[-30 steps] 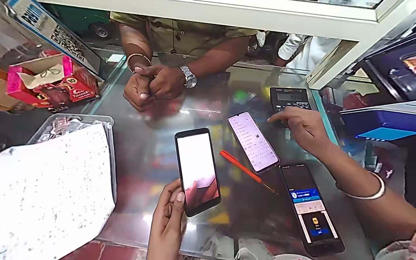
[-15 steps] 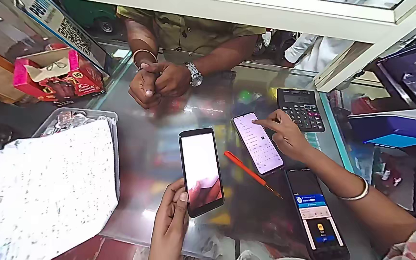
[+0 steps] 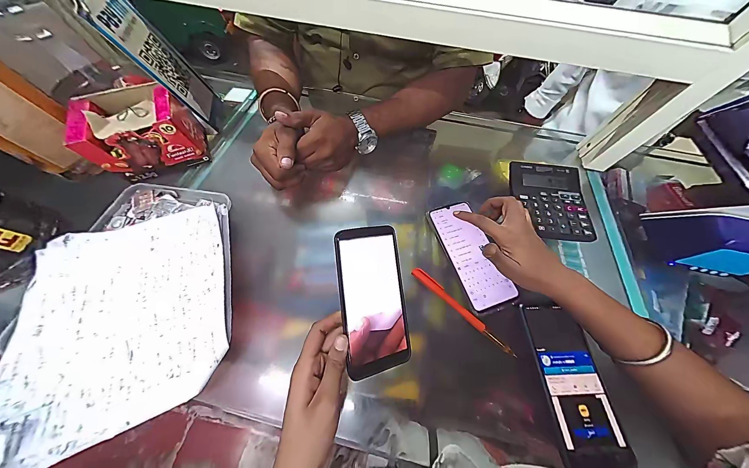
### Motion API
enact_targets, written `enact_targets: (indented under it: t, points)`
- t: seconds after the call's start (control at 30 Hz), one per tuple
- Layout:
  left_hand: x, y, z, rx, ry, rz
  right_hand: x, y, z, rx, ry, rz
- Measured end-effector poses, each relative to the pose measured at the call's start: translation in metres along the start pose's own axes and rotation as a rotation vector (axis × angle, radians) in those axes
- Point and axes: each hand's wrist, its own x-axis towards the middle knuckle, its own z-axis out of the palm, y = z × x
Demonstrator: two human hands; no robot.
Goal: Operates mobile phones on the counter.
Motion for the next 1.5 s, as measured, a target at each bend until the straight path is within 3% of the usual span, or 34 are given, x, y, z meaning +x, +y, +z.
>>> enact_targets:
  t: [0.2,0.43,0.87,1.1,1.5]
  points:
    - [0.001,0.0,0.0,-0.007,0.01,0.001,0.0,0.002,0.0,0.046,0.027,0.01]
    - [0.001,-0.001,-0.002,0.014,-0.004,0.015,-0.004,0.009,-0.01,0.357,0.319,0.048]
    - [0.001,-0.002,-0.002,0.017,-0.007,0.018,0.003,0.009,-0.002,0.008,-0.018,0.02]
    - [0.002,-0.003,-0.003,0.014,-0.014,0.023,0.005,0.011,-0.013,0.059,0.166,0.069]
    - [0.002,-0.001,-0.002,0.014,0.001,0.0,0.003,0.018,-0.006,0.119,0.147,0.072]
